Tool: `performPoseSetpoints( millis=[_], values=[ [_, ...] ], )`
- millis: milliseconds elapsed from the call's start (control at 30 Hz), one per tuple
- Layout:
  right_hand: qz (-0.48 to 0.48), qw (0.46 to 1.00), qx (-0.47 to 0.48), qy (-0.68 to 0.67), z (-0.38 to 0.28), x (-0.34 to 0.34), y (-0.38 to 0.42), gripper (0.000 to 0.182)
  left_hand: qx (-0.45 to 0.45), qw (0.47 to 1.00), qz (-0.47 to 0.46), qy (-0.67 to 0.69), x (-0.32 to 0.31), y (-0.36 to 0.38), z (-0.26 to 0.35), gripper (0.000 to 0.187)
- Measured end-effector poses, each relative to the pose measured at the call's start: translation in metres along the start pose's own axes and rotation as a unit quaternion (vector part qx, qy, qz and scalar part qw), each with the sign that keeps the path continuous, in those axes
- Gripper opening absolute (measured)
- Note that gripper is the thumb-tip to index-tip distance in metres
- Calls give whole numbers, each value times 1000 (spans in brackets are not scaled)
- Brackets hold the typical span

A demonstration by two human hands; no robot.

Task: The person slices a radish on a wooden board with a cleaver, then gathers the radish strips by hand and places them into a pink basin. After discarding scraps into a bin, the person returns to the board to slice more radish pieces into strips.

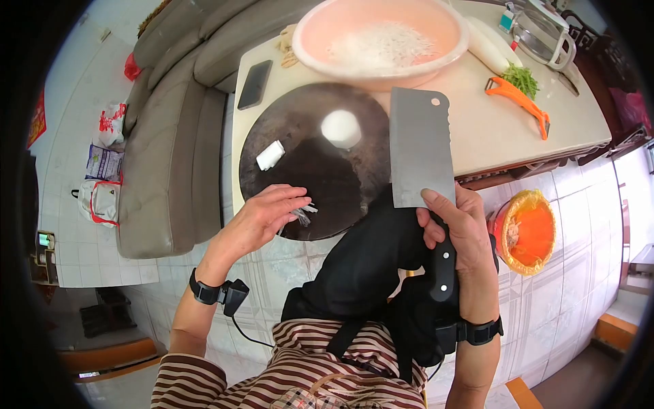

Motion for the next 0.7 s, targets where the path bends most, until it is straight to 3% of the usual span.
performPoseSetpoints(
  millis=[233, 400, 533, 600, 633, 700],
  values=[
    [4, 1000, 1, -4, 1, 1, 0, 16, 6, 1000, -24, 8, -2, -6, 11, 33],
    [-3, 1000, 12, 3, 1, 0, 1, 14, -2, 995, -50, -83, -4, -12, 18, 29],
    [-1, 1000, 16, 7, 2, 1, 2, 14, -26, 997, -19, -66, -8, -17, 1, 30],
    [4, 1000, 18, 13, 2, 3, 3, 14, 85, 992, 37, 87, -2, -17, -10, 27],
    [7, 1000, 17, 20, 2, 4, 4, 14, 83, 992, 36, 87, -2, -16, -11, 27],
    [8, 1000, 14, 14, 2, 6, 5, 14, 210, 933, 108, 272, -2, -6, -27, 24]
  ],
)
Point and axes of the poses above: each hand's wrist, its own y-axis away from the middle knuckle, its own x-axis out of the back of the hand, z = x × y, the point moved 4 cm from there along -y, towards the middle knuckle
